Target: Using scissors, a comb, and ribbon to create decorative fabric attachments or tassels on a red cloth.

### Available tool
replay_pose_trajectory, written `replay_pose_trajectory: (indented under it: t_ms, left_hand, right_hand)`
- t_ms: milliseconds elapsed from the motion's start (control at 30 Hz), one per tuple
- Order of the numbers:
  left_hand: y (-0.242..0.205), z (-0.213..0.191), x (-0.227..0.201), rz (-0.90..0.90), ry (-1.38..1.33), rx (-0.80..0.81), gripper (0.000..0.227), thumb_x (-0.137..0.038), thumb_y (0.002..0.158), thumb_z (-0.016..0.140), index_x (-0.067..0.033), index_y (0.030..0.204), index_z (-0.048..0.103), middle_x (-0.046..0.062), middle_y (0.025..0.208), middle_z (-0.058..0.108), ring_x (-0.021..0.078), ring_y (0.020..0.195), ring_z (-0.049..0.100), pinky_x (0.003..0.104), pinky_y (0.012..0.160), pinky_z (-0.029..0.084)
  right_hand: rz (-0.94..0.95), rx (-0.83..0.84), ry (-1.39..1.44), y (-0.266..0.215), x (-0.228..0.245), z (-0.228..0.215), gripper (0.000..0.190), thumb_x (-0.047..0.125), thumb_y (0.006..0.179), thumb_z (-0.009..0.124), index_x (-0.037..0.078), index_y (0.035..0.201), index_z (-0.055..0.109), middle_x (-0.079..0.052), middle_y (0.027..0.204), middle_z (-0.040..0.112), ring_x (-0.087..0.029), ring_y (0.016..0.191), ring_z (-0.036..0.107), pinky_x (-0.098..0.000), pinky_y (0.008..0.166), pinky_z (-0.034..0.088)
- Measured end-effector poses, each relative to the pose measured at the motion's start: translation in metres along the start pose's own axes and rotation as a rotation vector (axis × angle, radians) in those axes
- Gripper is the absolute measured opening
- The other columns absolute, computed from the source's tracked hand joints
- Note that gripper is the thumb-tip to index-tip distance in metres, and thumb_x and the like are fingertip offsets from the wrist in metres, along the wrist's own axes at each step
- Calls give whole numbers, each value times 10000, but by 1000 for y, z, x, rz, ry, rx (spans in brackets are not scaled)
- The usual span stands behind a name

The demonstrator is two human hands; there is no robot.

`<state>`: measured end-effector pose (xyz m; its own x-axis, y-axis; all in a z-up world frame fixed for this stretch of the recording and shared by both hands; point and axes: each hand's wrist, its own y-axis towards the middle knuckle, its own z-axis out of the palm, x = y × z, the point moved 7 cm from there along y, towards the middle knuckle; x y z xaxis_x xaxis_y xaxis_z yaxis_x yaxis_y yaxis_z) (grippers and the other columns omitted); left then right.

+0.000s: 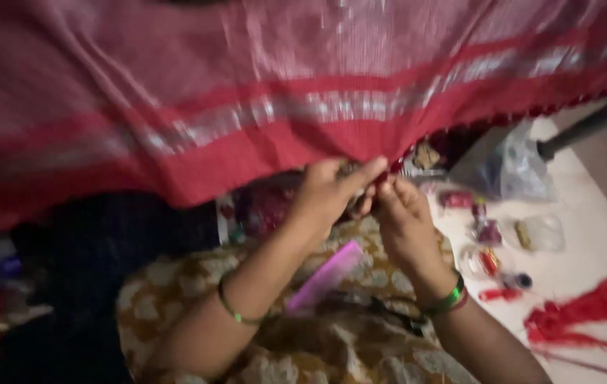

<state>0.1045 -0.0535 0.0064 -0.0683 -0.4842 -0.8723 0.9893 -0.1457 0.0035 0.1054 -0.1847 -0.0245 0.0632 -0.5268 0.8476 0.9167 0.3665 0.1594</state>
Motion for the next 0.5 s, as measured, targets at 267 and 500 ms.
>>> replay_pose_trajectory:
  t_ms: [267, 500]
  left_hand:
    - [11, -12, -19, 305, 406, -71, 401, -312, 928, 823, -84, 684, 600, -31, 680, 613, 35, 554, 500, 242, 520, 453]
    - [9, -7, -18, 56, 628, -205, 527, -336, 893, 825, -45, 607, 491, -19, 536, 450, 70, 451, 367, 295, 429, 290]
  right_hand:
    - [-616, -126, -1502, -58, 41, 5, 97, 19, 990, 714, 47, 1034, 632, -103, 1063, 675, -270, 1001, 627, -367, 853, 493]
    - [-328, 815, -1698, -95, -119, 9, 328, 59, 779, 649, 56, 1099, 719, -106, 1189, 674, -305, 1161, 602, -408, 989, 511]
